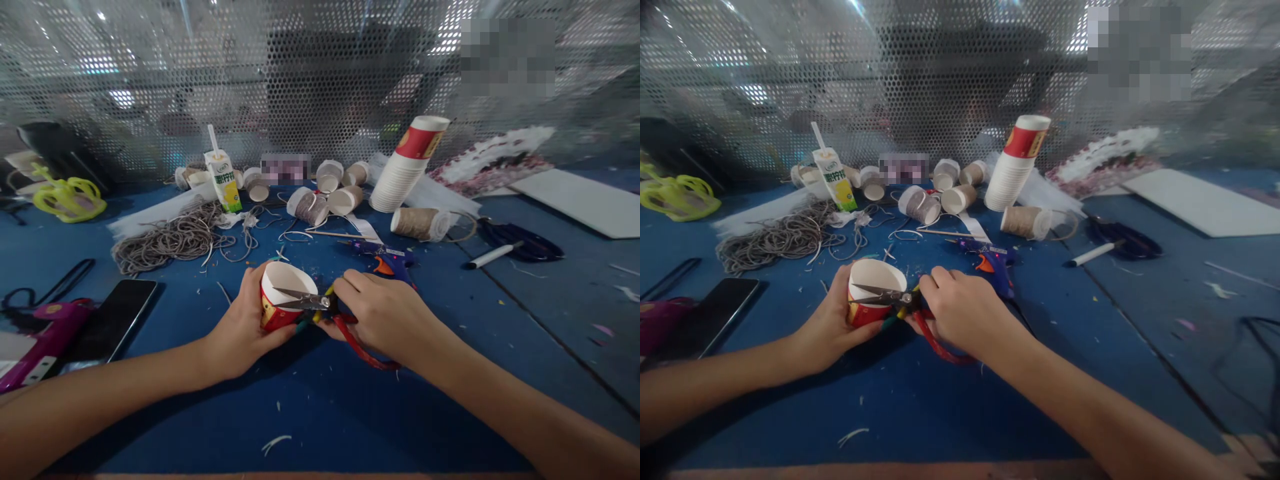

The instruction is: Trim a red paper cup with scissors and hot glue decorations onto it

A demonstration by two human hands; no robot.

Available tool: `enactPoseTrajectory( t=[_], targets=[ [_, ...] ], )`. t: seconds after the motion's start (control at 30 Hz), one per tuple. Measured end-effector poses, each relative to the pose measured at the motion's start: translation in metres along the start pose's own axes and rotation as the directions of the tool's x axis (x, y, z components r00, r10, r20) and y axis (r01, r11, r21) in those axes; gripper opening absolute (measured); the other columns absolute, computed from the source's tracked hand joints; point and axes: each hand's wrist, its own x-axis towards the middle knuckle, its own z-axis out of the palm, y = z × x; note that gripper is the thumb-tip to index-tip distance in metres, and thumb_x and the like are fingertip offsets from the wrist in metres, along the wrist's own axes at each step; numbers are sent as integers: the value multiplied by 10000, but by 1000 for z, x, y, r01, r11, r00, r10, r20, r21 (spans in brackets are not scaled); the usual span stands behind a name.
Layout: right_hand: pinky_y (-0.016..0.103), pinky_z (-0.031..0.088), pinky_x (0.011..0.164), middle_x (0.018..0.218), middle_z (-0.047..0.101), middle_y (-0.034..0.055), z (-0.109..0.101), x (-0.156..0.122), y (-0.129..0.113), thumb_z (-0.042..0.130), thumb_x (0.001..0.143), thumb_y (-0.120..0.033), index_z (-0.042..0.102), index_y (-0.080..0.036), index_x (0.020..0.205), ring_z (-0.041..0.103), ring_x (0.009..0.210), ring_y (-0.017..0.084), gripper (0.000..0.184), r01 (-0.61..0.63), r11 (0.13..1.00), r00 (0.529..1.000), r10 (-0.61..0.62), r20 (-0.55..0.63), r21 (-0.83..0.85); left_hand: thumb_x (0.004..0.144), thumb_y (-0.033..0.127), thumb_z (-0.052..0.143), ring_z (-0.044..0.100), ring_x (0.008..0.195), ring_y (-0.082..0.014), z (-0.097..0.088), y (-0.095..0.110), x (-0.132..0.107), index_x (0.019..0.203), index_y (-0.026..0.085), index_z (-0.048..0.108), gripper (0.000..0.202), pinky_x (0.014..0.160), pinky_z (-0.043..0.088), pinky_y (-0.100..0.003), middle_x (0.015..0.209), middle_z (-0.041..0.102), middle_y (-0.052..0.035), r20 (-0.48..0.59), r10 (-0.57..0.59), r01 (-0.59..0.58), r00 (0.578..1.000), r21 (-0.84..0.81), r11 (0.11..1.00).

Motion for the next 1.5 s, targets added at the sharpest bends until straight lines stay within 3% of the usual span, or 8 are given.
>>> enactPoseTrajectory(
  t=[0.43,0.57,0.77,0.83,0.97,1.07,1.23,1.5],
  targets=[
    [225,261,445,637,562,51,5,-2,-3,548,773,-276,552,-130,717,541,528,144,156,-33,997,998,37,41,-75,712,255,648,500,1049,-248,1,-1,-1,1238,198,239,669,951,416,-482,1115,443,-91,-32,21,-20,999,19,1000],
    [224,241,427,652,568,70,4,-2,-7,520,777,-309,551,-127,743,529,508,149,188,-49,994,996,55,67,-94,697,286,670,461,1102,-283,1,-2,-1,1239,186,231,705,976,374,-535,1127,418,-104,-39,14,-10,999,86,996],
    [225,259,437,679,560,84,-3,-2,-16,545,739,-356,537,-129,770,537,536,166,230,-61,997,989,67,132,-48,690,320,690,418,1145,-298,6,-6,-5,1282,211,181,788,1003,367,-514,1188,368,-116,-35,127,-119,991,165,979],
    [228,271,440,683,557,82,-3,-2,-17,550,737,-374,536,-128,764,532,538,164,247,-89,996,987,90,130,-14,694,318,686,430,1136,-294,5,-6,-5,1275,211,187,773,998,371,-512,1185,374,-114,-39,110,-103,993,146,984],
    [231,310,476,654,553,52,4,2,-9,527,754,-236,507,-144,716,515,529,141,101,-224,965,971,210,112,138,702,305,672,477,1096,-270,1,-1,-2,1246,203,226,711,977,387,-501,1152,413,-97,-38,13,-11,999,59,998],
    [228,303,476,595,523,19,11,5,2,481,789,-246,462,-172,664,463,485,116,146,-316,906,949,306,83,282,726,312,648,479,1101,-261,-1,0,-2,1272,192,204,713,977,388,-469,1171,433,-105,6,-33,33,999,-12,999],
    [215,284,479,569,489,-12,16,6,16,509,744,-312,402,-202,612,400,477,94,202,-258,872,962,272,26,417,811,330,549,440,1166,-251,-4,-4,-1,1328,170,143,677,1011,356,-417,1266,420,-138,50,-21,27,999,-124,992],
    [236,296,501,729,588,60,6,5,10,494,716,-380,519,-155,763,530,631,165,231,-180,965,984,179,24,191,790,357,583,500,1062,-210,-1,-7,3,1289,214,160,669,953,413,-394,1181,459,-87,10,-38,39,999,-145,989]
  ],
)
